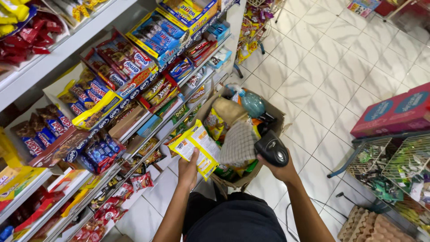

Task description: The person scans barcodes on various snack bags using a handheld scanner, moving between a cardboard box on the floor and items on the store shelves.

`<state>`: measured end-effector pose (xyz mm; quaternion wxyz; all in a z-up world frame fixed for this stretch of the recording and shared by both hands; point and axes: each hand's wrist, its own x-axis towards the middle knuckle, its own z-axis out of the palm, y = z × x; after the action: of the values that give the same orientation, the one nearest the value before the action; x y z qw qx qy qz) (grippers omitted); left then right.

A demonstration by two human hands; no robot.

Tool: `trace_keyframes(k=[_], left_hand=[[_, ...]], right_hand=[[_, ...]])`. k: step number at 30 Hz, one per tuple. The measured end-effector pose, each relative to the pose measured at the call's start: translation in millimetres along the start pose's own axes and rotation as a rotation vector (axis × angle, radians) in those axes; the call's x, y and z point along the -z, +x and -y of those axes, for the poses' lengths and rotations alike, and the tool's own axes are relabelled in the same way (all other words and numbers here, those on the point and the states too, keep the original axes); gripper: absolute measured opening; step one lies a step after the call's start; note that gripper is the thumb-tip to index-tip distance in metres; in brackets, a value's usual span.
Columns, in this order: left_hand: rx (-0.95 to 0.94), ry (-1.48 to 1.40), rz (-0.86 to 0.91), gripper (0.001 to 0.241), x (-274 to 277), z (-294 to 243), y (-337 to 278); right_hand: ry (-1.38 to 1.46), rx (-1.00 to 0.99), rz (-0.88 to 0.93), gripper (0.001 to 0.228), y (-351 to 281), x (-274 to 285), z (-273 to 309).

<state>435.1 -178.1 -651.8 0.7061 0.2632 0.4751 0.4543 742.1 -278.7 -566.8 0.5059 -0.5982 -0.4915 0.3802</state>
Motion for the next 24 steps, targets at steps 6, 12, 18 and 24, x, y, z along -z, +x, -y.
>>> trace_keyframes(k=[6,12,18,24], left_hand=[[-0.086,0.321,0.071,0.046,-30,11,-10],[-0.286,0.388,0.231,0.051,-38,40,-17],[-0.189,0.358,0.255,0.048,-32,31,-29],[-0.165,0.408,0.208,0.037,-34,22,-31]], right_hand=[[0.193,-0.067,-0.012,0.069,-17,-42,-15],[-0.355,0.314,0.117,0.090,-5,-79,8],[-0.596,0.569,0.103,0.079,0,-88,43],[-0.572,0.352,-0.077,0.069,1,-98,23]])
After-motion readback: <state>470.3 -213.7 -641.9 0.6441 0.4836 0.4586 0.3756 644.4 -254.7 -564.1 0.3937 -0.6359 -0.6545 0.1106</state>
